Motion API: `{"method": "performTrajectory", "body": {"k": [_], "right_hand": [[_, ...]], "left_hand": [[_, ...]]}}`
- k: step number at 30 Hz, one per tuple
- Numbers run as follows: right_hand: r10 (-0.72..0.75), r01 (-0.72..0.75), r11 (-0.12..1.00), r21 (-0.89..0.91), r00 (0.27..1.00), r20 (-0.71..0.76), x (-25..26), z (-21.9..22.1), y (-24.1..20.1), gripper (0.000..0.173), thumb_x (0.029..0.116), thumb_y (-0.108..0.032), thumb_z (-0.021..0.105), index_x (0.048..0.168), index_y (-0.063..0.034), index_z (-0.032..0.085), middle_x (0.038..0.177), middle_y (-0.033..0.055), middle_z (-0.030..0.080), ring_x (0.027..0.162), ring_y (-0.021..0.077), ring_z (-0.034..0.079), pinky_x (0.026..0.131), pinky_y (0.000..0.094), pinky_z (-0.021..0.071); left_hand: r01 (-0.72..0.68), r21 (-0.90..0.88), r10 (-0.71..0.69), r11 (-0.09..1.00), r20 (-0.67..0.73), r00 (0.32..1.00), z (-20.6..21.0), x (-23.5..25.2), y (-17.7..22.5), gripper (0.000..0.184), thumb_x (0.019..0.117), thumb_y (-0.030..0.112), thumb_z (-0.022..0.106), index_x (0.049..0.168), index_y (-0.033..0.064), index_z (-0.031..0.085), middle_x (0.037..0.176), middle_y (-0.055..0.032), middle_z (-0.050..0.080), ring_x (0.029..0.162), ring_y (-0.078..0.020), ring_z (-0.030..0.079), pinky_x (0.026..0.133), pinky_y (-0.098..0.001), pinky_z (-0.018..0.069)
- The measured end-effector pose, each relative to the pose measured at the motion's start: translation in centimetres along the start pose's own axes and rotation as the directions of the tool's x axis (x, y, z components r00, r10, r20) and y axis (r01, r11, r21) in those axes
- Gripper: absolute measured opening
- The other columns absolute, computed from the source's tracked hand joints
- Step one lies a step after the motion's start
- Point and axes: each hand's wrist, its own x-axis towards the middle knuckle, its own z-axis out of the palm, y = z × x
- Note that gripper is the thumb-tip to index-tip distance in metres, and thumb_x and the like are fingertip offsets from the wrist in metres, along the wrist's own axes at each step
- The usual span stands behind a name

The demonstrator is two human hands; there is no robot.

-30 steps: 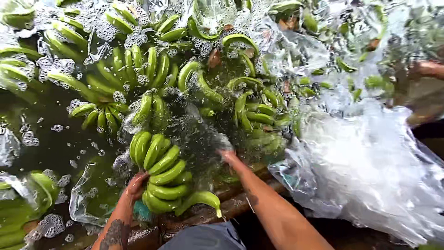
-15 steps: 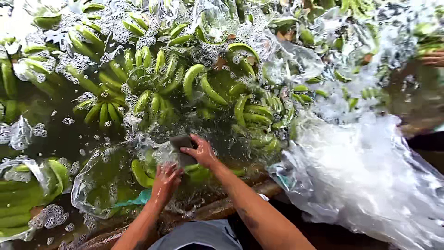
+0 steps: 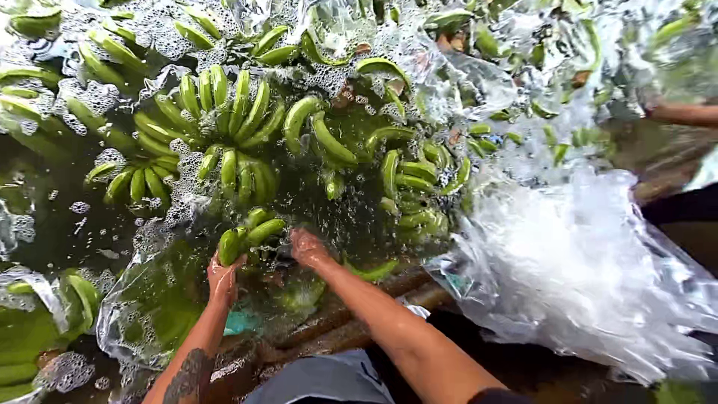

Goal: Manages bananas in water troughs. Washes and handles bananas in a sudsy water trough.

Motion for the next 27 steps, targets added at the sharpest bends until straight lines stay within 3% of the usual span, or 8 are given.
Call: {"method": "performTrajectory", "body": {"k": [4, 6, 8, 10, 13, 15, 19, 27], "right_hand": [[-0.156, 0.125, 0.987, -0.1, 0.894, -0.421, 1.9, -2.8, 3.0, 0.06, 0.0912, -0.004, 0.065, 0.147, -0.0245, 0.056, 0.137, 0.0237, 0.061, 0.097, 0.0479, 0.07, 0.076, 0.0683, 0.0561], [-0.189, 0.187, 0.979, -0.079, 0.702, -0.686, 0.8, -6.0, 4.5, 0.058, 0.0879, -0.001, 0.07, 0.143, -0.0159, 0.059, 0.13, 0.0239, 0.064, 0.103, 0.0454, 0.069, 0.077, 0.0648, 0.0577], [-0.154, 0.176, 0.983, -0.054, 0.626, -0.764, -1.5, -10.6, 6.1, 0.062, 0.0842, 0.0, 0.072, 0.144, -0.0082, 0.057, 0.134, 0.0269, 0.061, 0.117, 0.0461, 0.064, 0.09, 0.0647, 0.0548], [-0.077, 0.063, 0.997, -0.047, 0.662, -0.746, -4.4, -13.9, 8.3, 0.066, 0.0864, -0.012, 0.078, 0.148, -0.0111, 0.054, 0.14, 0.0275, 0.058, 0.122, 0.0461, 0.061, 0.098, 0.0638, 0.0521], [0.079, -0.111, 0.994, 0.001, 0.695, -0.714, -8.8, -14.3, 9.8, 0.088, 0.0856, -0.045, 0.082, 0.157, -0.0135, 0.041, 0.152, 0.0305, 0.043, 0.121, 0.0534, 0.058, 0.089, 0.072, 0.0506], [0.155, -0.115, 0.988, 0.103, 0.732, -0.664, -10.8, -12.0, 9.0, 0.081, 0.0919, -0.052, 0.073, 0.152, -0.0068, 0.043, 0.141, 0.0298, 0.053, 0.119, 0.0509, 0.059, 0.092, 0.0714, 0.0494], [0.14, -0.063, 0.971, 0.232, 0.933, -0.332, -10.4, -5.0, 5.2, 0.054, 0.1073, -0.049, 0.046, 0.13, -0.0025, 0.063, 0.106, 0.0207, 0.073, 0.102, 0.0378, 0.07, 0.094, 0.0611, 0.0532], [0.185, -0.187, 0.982, 0.026, 0.928, -0.323, -6.7, -2.8, -1.7, 0.043, 0.1124, -0.034, 0.038, 0.131, -0.0016, 0.059, 0.116, 0.0256, 0.07, 0.113, 0.0426, 0.068, 0.095, 0.0599, 0.0524]], "left_hand": [[-0.101, -0.234, 0.102, 0.967, -0.007, 0.995, -1.6, -2.6, 0.8, 0.067, 0.0793, -0.01, 0.067, 0.142, -0.0034, 0.043, 0.123, -0.0143, 0.064, 0.106, -0.0198, 0.067, 0.087, -0.0381, 0.0599], [-0.102, -0.352, 0.088, 0.93, -0.055, 0.995, -2.5, -3.6, 0.0, 0.064, 0.0845, -0.009, 0.06, 0.144, 0.0005, 0.04, 0.127, -0.0145, 0.063, 0.11, -0.0216, 0.065, 0.089, -0.0405, 0.0587], [-0.055, -0.41, 0.014, 0.911, -0.102, 0.995, -3.6, -4.6, -1.1, 0.058, 0.0934, -0.006, 0.056, 0.146, 0.0051, 0.033, 0.125, -0.0131, 0.06, 0.108, -0.0218, 0.065, 0.088, -0.0428, 0.0594], [-0.017, -0.378, -0.025, 0.925, -0.106, 0.994, -4.8, -5.2, -2.3, 0.062, 0.0991, 0.003, 0.056, 0.153, 0.0074, 0.026, 0.135, -0.0147, 0.056, 0.115, -0.0226, 0.063, 0.094, -0.0443, 0.0581], [0.062, -0.273, -0.099, 0.96, -0.123, 0.987, -5.9, -5.2, -3.1, 0.06, 0.1068, 0.025, 0.049, 0.157, 0.0095, 0.021, 0.14, -0.016, 0.055, 0.116, -0.0221, 0.063, 0.092, -0.0421, 0.0582], [0.127, -0.182, -0.148, 0.975, -0.106, 0.983, -6.1, -5.2, -3.3, 0.059, 0.1069, 0.031, 0.049, 0.155, 0.0068, 0.026, 0.133, -0.0174, 0.059, 0.108, -0.0219, 0.066, 0.086, -0.0405, 0.059], [0.18, -0.074, -0.173, 0.981, 0.091, 0.981, -5.6, -6.2, -1.8, 0.079, 0.0967, 0.034, 0.059, 0.159, 0.0103, 0.017, 0.132, -0.0189, 0.06, 0.104, -0.0274, 0.069, 0.079, -0.0465, 0.0628], [0.286, -0.394, -0.275, 0.873, 0.086, 0.958, 2.1, -10.3, 1.4, 0.055, 0.1092, 0.026, 0.046, 0.157, 0.0122, 0.023, 0.137, -0.0218, 0.056, 0.113, -0.035, 0.066, 0.087, -0.0528, 0.0596]]}}
